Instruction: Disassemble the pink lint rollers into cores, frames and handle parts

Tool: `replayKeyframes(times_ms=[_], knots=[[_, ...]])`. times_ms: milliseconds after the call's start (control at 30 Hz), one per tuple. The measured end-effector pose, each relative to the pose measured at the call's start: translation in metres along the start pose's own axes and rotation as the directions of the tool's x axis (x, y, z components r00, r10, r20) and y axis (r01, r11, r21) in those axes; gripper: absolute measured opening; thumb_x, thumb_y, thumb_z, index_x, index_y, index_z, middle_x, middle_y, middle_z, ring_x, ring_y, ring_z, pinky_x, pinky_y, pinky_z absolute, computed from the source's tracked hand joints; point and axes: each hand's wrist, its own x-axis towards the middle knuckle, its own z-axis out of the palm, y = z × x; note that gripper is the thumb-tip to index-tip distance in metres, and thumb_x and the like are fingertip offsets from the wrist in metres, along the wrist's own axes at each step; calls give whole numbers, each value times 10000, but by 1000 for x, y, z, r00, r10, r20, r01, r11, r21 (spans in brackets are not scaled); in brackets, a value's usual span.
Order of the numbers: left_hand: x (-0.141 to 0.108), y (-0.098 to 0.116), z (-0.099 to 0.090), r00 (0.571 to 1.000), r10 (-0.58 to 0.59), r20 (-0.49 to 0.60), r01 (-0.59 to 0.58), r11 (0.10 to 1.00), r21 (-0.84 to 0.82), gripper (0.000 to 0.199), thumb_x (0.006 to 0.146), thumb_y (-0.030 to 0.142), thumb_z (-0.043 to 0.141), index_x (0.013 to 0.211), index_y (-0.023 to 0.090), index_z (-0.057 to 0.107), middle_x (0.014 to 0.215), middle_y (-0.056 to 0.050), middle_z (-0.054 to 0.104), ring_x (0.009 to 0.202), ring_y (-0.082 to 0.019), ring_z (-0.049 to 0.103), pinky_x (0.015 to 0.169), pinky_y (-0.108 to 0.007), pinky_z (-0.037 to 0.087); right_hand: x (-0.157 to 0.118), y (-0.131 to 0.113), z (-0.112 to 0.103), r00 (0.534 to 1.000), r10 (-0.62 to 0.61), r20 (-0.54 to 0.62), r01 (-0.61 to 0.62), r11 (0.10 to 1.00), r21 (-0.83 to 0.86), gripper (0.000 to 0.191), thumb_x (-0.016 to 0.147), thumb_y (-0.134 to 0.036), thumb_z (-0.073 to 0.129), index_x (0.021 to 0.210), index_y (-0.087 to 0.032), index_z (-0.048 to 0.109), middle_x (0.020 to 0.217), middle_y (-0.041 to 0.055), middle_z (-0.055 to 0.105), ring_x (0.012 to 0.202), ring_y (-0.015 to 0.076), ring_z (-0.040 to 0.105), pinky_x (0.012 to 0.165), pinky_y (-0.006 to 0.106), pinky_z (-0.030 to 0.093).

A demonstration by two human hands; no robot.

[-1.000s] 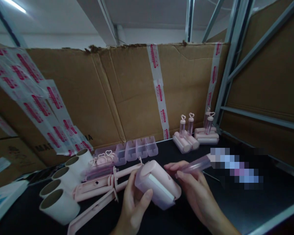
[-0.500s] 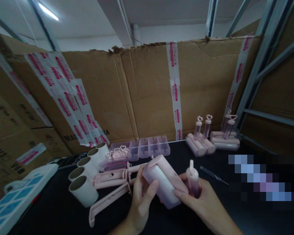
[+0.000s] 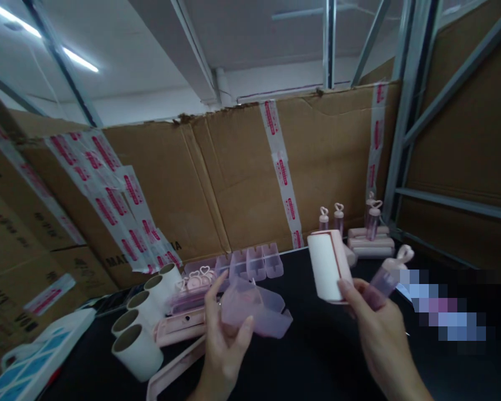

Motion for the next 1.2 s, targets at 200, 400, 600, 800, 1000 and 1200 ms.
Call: replayKeyframes(times_ms=[200, 400, 600, 800, 1000, 1200], knots=[[-15, -8, 29, 848, 347, 400, -529, 599, 602, 591, 791, 469, 809, 1276, 210, 592, 1156, -145, 732, 1028, -355, 736, 805, -416, 622, 25, 5, -27, 983, -66, -172, 74, 997, 38, 516, 707, -544, 843, 978, -113, 758, 828, 65, 747, 759, 222, 653, 658, 292, 483], [-10, 7, 86, 817, 45, 574, -558, 307, 770, 605, 716, 541, 854, 1166, 188, 654, 1154, -169, 735, 937, -359, 753, 724, -455, 639, 24, 7, -45, 982, -69, -176, 71, 997, 6, 519, 704, -540, 846, 990, -118, 750, 829, 58, 755, 776, 228, 667, 688, 302, 489], [4, 23, 116, 794, -135, 593, -554, 241, 797, 615, 743, 568, 813, 1137, 121, 661, 970, -136, 718, 868, -347, 726, 667, -433, 619, 20, 9, -52, 989, -21, -147, 15, 999, -40, 545, 697, -557, 842, 985, -103, 752, 806, 65, 760, 747, 238, 666, 668, 311, 486], [4, 15, 128, 747, -154, 647, -609, 233, 758, 224, 971, 270, 627, 1119, 106, 661, 969, -144, 709, 839, -307, 703, 612, -386, 582, 21, 12, -54, 990, -28, -140, 23, 999, -39, 542, 695, -560, 839, 968, -100, 748, 730, 52, 735, 672, 217, 629, 598, 302, 461], [37, -2, 156, 688, -189, 700, -660, 237, 713, 194, 977, 121, 566, 1154, 147, 642, 1051, -102, 700, 933, -266, 692, 665, -362, 591, 19, 12, -55, 989, -19, -145, 11, 998, -57, 528, 687, -562, 831, 953, -113, 751, 696, 36, 718, 688, 225, 639, 619, 305, 484], [73, -30, 167, 684, -237, 690, -648, 236, 724, 342, 977, 341, 645, 1265, 159, 614, 1255, -105, 649, 1047, -239, 675, 879, -442, 593, 20, 14, -56, 993, -50, -110, 41, 996, -80, 470, 708, -548, 828, 921, -136, 756, 643, 30, 703, 644, 232, 637, 579, 307, 469]])
